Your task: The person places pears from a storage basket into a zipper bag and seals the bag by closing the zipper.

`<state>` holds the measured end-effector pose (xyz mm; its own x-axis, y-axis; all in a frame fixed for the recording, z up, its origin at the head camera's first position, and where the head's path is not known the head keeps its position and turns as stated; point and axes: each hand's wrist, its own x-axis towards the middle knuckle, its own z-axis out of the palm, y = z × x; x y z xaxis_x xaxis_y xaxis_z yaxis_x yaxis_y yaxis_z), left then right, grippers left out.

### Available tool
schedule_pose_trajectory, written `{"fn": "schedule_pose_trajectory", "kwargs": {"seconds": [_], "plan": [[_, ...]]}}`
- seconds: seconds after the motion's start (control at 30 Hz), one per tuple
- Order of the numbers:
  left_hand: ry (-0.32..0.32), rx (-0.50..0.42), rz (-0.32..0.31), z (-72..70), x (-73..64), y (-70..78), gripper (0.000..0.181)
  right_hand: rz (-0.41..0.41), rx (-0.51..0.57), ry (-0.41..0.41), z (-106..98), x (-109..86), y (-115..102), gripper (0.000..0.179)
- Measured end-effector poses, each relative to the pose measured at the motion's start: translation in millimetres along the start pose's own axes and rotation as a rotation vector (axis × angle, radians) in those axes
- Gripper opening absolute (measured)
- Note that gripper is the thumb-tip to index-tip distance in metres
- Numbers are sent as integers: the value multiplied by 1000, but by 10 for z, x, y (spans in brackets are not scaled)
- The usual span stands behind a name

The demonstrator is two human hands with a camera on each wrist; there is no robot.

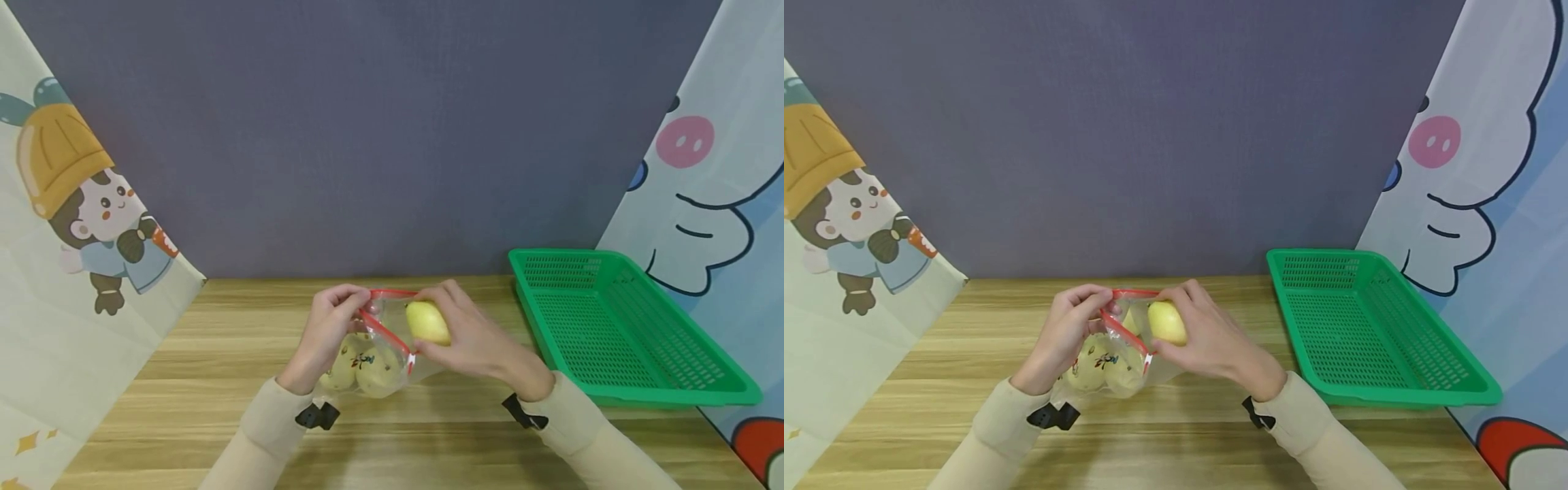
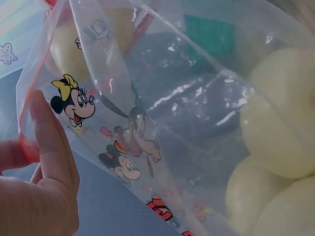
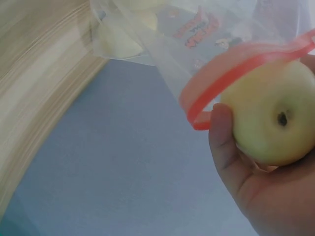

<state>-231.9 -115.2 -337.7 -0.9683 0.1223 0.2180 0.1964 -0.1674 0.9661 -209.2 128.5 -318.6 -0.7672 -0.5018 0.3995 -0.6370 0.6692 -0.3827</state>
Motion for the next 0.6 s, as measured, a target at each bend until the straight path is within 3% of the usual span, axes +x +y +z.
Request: {"fn": "schedule_pose_trajectory", "kwargs": {"seconds": [0.4,0.6], "plan": [[4,8,-5,-11,19,19,20,56,76,12,-43,5,9,40],[-9,27,-15,4,17,21,20,20,49,19,-70,23,40,33]]}}
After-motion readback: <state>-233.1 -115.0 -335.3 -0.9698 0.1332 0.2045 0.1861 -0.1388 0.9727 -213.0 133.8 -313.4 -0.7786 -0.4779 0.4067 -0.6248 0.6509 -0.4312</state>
